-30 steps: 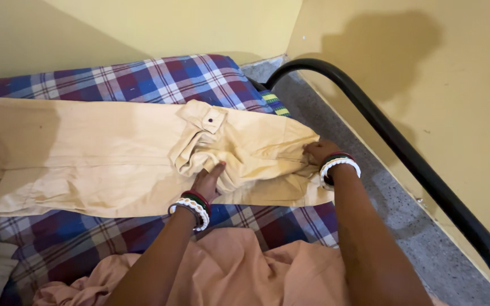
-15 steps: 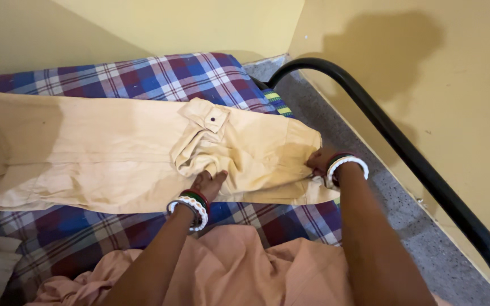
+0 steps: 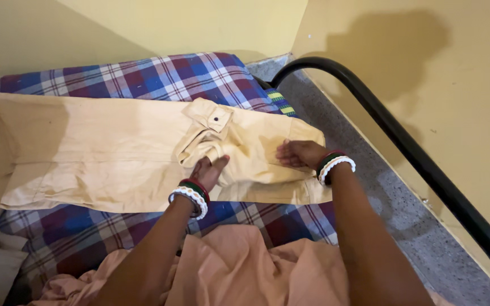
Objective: The person folds a beige jacket on a bed. They smooth the fabric, fold the sleeves inward, fold the sides toward the center, and then fold the jacket in half lengthwise, pressing it flat.
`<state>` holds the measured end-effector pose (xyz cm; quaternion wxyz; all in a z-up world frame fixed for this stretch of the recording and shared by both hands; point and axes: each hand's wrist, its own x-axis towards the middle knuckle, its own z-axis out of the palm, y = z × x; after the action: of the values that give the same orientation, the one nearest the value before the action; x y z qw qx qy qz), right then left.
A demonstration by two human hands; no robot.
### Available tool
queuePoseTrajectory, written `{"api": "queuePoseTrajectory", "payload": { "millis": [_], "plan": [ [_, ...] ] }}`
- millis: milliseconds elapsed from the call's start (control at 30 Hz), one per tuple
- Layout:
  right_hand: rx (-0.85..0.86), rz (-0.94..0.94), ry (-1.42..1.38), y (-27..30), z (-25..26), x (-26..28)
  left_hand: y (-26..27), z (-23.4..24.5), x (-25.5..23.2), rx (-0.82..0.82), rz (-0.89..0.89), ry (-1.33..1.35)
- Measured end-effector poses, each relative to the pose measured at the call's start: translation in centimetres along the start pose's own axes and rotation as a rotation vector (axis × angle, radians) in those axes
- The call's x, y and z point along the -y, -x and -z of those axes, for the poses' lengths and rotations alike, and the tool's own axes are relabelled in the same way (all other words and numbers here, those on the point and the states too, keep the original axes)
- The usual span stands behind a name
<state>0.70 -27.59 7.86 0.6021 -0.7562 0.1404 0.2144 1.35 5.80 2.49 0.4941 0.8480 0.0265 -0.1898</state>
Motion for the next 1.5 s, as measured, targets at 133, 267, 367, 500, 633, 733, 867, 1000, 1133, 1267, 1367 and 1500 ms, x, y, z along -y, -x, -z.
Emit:
{"api": "queuePoseTrajectory", "payload": {
  "millis": [133, 267, 367, 500, 633, 733, 867, 1000, 1133, 1267, 1367, 1500],
  "plan": [
    [-0.019, -0.082, 0.158, 0.8, 0.2, 2.1, -0.2, 2.1, -3.3, 0.001, 0.068, 0.259],
    [-0.065, -0.031, 0.682, 0.8, 1.9, 3.0, -2.5, 4.2, -5.5, -0.031, 0.015, 0.072],
    [-0.018, 0.129, 0.894, -0.4, 2.9, 2.4, -4.6, 4.4, -5.9, -0.057, -0.051, 0.015],
    [-0.244, 0.243, 0.646, -2.0, 3.6, 1.9, -6.1, 4.2, -5.7, -0.052, -0.070, -0.064],
    [-0.446, 0.351, 0.423, -2.9, 3.8, 2.2, -7.6, 5.2, -5.9, 0.060, -0.026, -0.279],
    [-0.541, 0.368, 0.480, -3.6, 4.0, 1.6, -9.0, 6.2, -4.8, 0.104, 0.038, -0.283],
    [-0.403, 0.280, 0.553, -4.8, 3.5, -0.4, -9.8, 5.2, -0.8, -0.116, -0.385, -0.803],
    [-0.401, 0.336, 0.502, -5.9, 3.8, -1.8, -10.2, 2.7, 2.1, 0.000, 0.071, -0.069],
    [-0.328, 0.354, 0.612, -6.1, 4.4, -1.2, -10.1, 1.2, 2.6, -0.188, -0.100, -0.158],
    [-0.223, 0.233, 0.709, -6.2, 3.6, 0.3, -8.0, -0.3, 2.8, -0.205, -0.071, 0.156],
    [-0.163, 0.255, 0.901, -6.5, 2.9, 0.9, -6.3, -2.2, 2.6, -0.105, 0.095, 0.439],
    [-0.323, 0.352, 0.950, -5.8, 2.4, 1.8, -4.5, -1.6, 2.3, 0.006, 0.029, 0.282]
  ]
}}
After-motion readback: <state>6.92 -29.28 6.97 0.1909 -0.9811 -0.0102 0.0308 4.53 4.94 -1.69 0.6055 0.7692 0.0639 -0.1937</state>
